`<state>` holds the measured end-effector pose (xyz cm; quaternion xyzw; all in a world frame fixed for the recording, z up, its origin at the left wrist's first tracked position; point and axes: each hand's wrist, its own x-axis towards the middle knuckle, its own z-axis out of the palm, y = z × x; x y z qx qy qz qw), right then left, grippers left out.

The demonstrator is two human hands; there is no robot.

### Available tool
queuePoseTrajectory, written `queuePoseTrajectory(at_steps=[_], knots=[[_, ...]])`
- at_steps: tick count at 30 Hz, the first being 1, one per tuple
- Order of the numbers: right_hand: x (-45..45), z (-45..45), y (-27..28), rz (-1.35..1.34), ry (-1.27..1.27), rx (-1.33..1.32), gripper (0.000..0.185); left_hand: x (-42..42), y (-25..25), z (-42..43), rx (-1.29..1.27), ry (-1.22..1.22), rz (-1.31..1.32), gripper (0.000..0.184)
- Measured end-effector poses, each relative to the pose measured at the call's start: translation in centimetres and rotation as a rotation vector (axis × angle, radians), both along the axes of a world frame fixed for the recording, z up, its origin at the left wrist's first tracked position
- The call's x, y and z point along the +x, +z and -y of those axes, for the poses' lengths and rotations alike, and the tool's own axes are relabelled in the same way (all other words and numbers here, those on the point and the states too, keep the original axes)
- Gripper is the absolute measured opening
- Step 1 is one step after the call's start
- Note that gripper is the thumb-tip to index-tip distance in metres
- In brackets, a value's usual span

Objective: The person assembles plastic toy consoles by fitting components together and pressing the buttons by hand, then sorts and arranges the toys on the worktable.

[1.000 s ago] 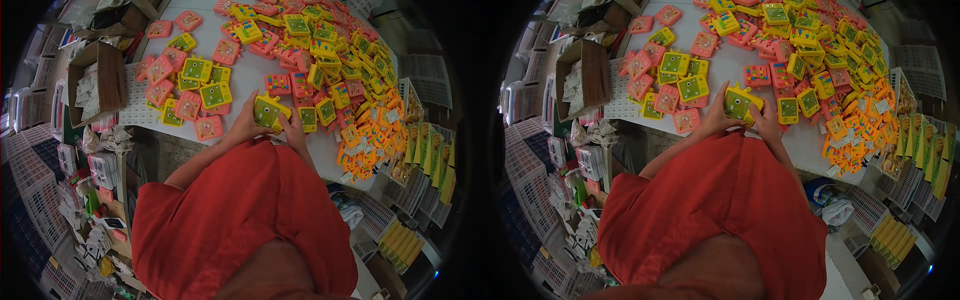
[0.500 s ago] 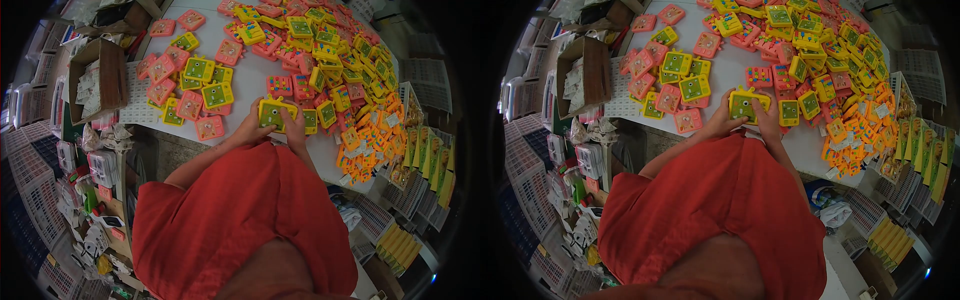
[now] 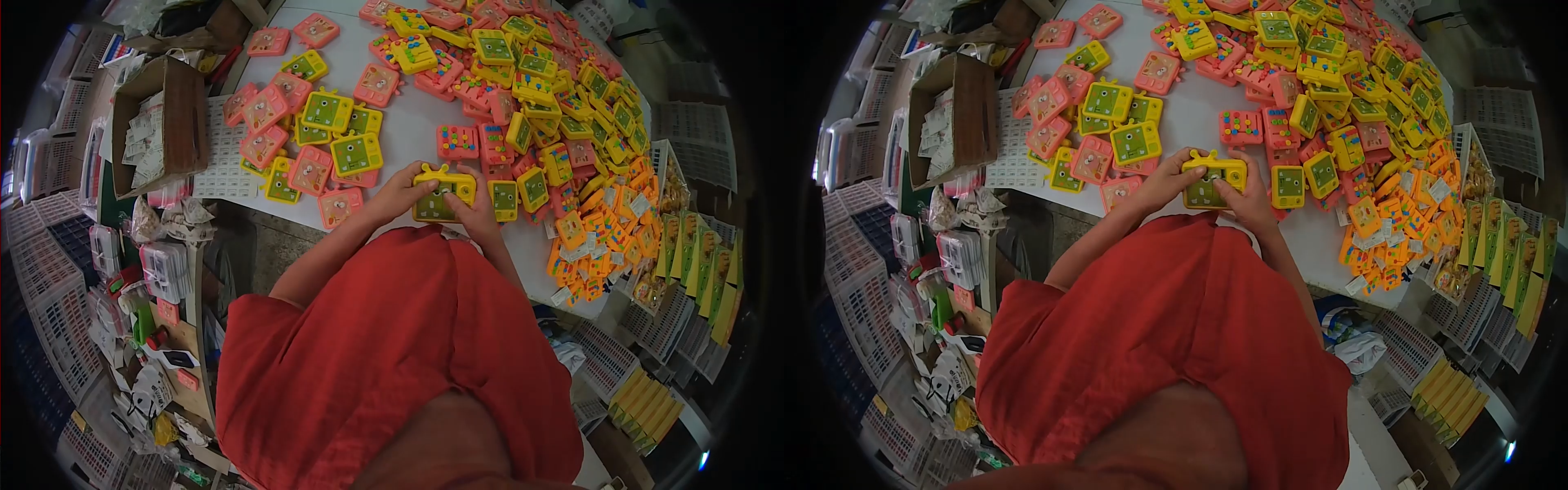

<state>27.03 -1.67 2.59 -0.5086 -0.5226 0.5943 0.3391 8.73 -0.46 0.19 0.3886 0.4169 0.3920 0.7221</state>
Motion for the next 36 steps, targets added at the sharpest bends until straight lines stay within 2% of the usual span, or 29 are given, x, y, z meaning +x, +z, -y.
queuePoseTrajectory(at_steps=[1, 2, 4, 6, 8, 10, 12, 14, 17, 20, 22, 23, 25, 28, 30, 32, 34, 36], knots=[[0.2, 0.0, -0.3, -0.031, 0.000, -0.009, 0.052, -0.3, 0.3, -0.2, -0.055, -0.033, 0.118, 0.032], [0.3, 0.0, -0.6, -0.063, 0.001, -0.017, 0.052, -0.2, 0.0, -0.2, -0.053, -0.029, 0.116, 0.032], [0.0, 0.1, -0.9, -0.059, 0.012, -0.025, 0.053, 0.0, -1.1, 0.0, 0.004, -0.031, -0.065, 0.034], [-0.4, 0.2, -0.7, -0.052, 0.014, -0.032, 0.053, 0.3, -1.8, 0.0, 0.000, -0.008, -0.097, 0.036], [-0.8, -0.1, 0.2, 0.112, 0.047, -0.001, 0.058, 0.6, -2.3, 0.1, -0.004, 0.011, -0.126, 0.037], [-0.3, 0.0, -1.0, 0.124, 0.087, 0.031, 0.064, 0.7, -1.9, 0.0, 0.133, 0.100, -0.272, 0.037], [-0.3, 0.0, -0.9, 0.132, 0.127, 0.065, 0.070, 0.6, -2.2, 0.0, 0.173, 0.146, -0.295, 0.037], [-0.4, -0.1, 0.8, -0.104, 0.120, -0.063, 0.081, 0.5, -2.6, -0.1, 0.211, 0.191, -0.318, 0.037], [0.4, -0.2, -1.1, -0.103, 0.098, -0.029, 0.085, 0.2, -3.0, -0.6, 0.224, 0.210, -0.321, 0.036], [0.3, -0.4, 0.2, -0.100, 0.040, -0.124, 0.081, 0.0, -2.1, -0.6, 0.117, 0.121, -0.162, 0.044], [0.4, -0.3, -0.4, -0.082, 0.018, -0.098, 0.078, 0.0, -0.4, -0.4, 0.165, 0.062, -0.045, 0.065], [0.4, -0.3, -0.8, -0.064, 0.000, -0.071, 0.076, 0.1, -0.5, -0.3, 0.163, 0.063, -0.044, 0.065], [0.2, 0.0, -1.6, -0.088, -0.029, -0.077, 0.074, 0.3, -0.8, -0.1, 0.450, 0.007, -0.468, 0.086], [0.1, -0.2, -1.6, -0.099, -0.049, -0.071, 0.073, 0.5, -0.8, 0.1, 0.367, 0.026, -0.433, 0.092], [0.2, -0.5, -1.2, -0.085, -0.039, -0.062, 0.073, 0.6, -1.1, 0.0, 0.366, 0.074, -0.387, 0.086], [0.6, -0.7, -1.0, -0.185, 0.043, -0.065, 0.074, 0.6, -1.5, -0.1, 0.362, 0.122, -0.344, 0.081], [0.5, -0.6, -1.0, -0.130, 0.091, -0.059, 0.077, 0.7, -1.9, -0.4, 0.130, 0.122, -0.152, 0.067], [0.5, -0.6, -0.9, -0.072, 0.140, -0.053, 0.079, 0.9, -2.5, -0.5, 0.104, 0.156, -0.116, 0.062]])
